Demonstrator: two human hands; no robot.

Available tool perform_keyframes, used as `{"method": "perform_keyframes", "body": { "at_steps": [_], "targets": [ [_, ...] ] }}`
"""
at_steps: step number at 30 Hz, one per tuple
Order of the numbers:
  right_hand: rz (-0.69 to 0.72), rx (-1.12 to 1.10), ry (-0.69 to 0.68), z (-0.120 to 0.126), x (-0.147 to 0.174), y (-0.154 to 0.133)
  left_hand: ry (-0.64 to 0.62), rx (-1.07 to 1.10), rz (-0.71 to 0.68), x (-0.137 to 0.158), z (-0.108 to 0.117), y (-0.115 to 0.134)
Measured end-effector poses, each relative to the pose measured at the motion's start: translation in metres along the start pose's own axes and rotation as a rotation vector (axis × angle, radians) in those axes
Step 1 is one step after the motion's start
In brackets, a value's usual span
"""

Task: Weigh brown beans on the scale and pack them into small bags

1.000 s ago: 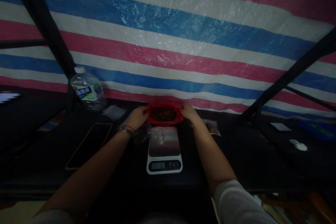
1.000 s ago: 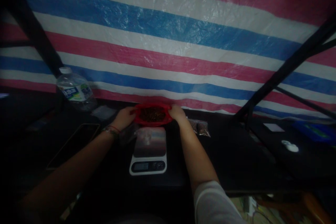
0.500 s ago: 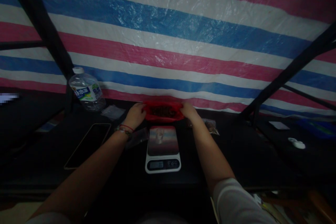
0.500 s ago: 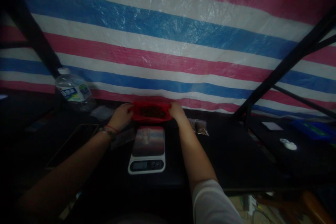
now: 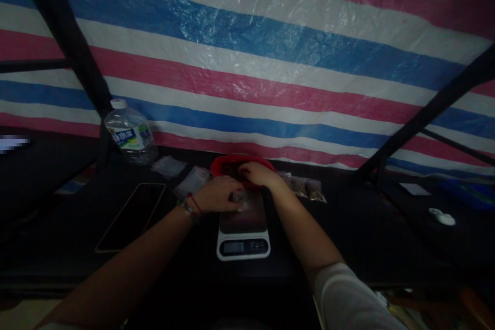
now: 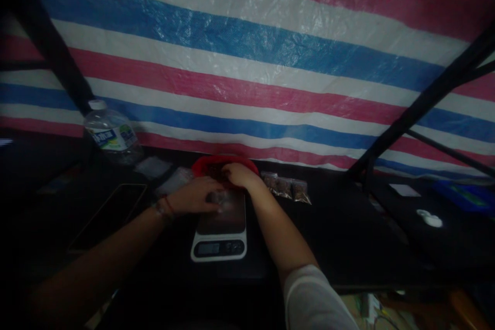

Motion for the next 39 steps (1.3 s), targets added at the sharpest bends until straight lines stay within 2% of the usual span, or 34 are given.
{"method": "perform_keyframes", "body": {
  "at_steps": [3,5,6,8,10,14,21,26,29,33,39],
  "targets": [
    [-0.125,0.128,-0.049,-0.01,-0.015,0.019,0.14,0.016,0.076,-0.013,0.008,-0.015],
    [-0.153,0.186,-0.144,-0.017,-0.021,0.022,0.297,0.005,0.157,-0.023,0.019,-0.03],
    [-0.161,0.209,-0.18,-0.019,-0.023,0.022,0.333,-0.016,0.204,-0.028,0.021,-0.038],
    [-0.161,0.232,-0.185,-0.02,-0.024,0.019,0.326,-0.066,0.287,-0.036,0.015,-0.053],
    [-0.139,0.23,-0.125,-0.019,-0.023,0.014,0.3,-0.082,0.338,-0.04,0.004,-0.065],
    [-0.119,0.175,-0.066,-0.021,-0.016,0.013,0.312,-0.082,0.392,-0.034,-0.011,-0.075],
    [-0.048,0.155,-0.033,-0.025,-0.018,0.018,0.355,-0.01,0.382,-0.022,-0.006,-0.063],
    [-0.121,0.167,0.064,-0.017,-0.019,0.025,0.324,0.0,0.355,-0.025,-0.011,-0.061],
    [-0.161,0.091,0.182,-0.007,-0.016,0.027,0.308,0.002,0.343,-0.026,-0.016,-0.064],
    [-0.128,-0.055,0.346,0.001,-0.015,0.025,0.324,0.027,0.342,-0.028,-0.018,-0.067],
    [-0.063,-0.198,0.381,-0.004,-0.021,0.019,0.372,0.042,0.397,-0.031,-0.019,-0.075]
  ]
}}
Point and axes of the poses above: each hand's wrist, its own x-axis away from the middle knuckle, its own z-axis out of the back of the hand, y = z × x, the point moved 7 cm from there along -x, towards the middle knuckle, and after that the axes turned 9 degrees about z, right-handed, at the moved point
